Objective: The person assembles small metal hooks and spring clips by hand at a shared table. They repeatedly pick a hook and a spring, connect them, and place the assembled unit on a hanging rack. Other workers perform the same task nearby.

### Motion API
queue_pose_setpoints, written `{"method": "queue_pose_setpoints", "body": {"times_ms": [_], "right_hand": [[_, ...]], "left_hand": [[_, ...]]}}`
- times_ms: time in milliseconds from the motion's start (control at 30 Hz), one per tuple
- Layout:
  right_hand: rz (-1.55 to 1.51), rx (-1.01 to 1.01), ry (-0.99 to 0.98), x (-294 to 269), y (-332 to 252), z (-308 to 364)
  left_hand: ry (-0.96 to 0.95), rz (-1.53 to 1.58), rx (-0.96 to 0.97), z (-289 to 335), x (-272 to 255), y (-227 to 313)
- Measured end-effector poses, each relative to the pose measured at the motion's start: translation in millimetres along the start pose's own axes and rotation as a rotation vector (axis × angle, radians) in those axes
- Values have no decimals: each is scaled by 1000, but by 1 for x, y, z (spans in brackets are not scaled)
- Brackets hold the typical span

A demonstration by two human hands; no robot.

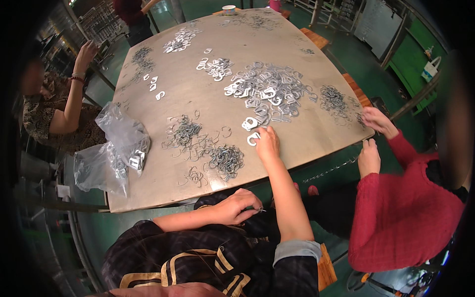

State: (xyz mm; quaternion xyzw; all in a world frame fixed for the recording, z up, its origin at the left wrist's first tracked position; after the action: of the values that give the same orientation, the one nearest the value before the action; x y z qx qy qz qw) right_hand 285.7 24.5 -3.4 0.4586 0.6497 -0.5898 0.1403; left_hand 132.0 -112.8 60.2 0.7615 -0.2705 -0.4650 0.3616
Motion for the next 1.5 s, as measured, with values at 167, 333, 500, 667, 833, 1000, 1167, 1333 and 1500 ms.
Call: {"method": "queue_pose_setpoints", "body": {"times_ms": [167, 333, 500, 667, 833, 1000, 1167, 1333, 1500], "right_hand": [[-397, 240, -99, -24, 20, 19], [-883, 446, -61, -71, 0, 92], [-878, 424, -3, -93, -16, 136], [-853, 354, 50, -95, -33, 153], [-753, 347, 39, -88, -43, 164], [-667, 238, 103, -94, -43, 169], [-642, 180, 120, -99, -42, 169], [-691, 267, 109, -90, -31, 173], [-628, 171, 134, -102, -42, 168]], "left_hand": [[15, -21, -68, 4, -2, -10], [112, -61, -133, 3, -12, -18], [162, -101, -175, -1, -15, -13], [177, -137, -199, -1, -14, -12], [223, -151, -298, 3, -19, -18], [254, -40, -334, 11, -31, -36], [454, -716, -392, 16, -132, -76], [198, -1164, -396, 10, -145, -135], [149, -1230, -343, -1, -146, -136]]}}
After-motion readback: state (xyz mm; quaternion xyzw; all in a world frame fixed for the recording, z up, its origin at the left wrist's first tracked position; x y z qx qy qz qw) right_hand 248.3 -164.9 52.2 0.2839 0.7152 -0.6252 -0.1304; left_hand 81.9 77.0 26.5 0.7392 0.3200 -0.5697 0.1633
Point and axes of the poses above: each hand's wrist, its own z-axis away from the middle knuckle, its own x-axis out of the palm, y = z × x, the point moved 9 cm from there along -z, towards the middle knuckle, and after that the axes turned 5 degrees about -z, right-handed, at the moved point
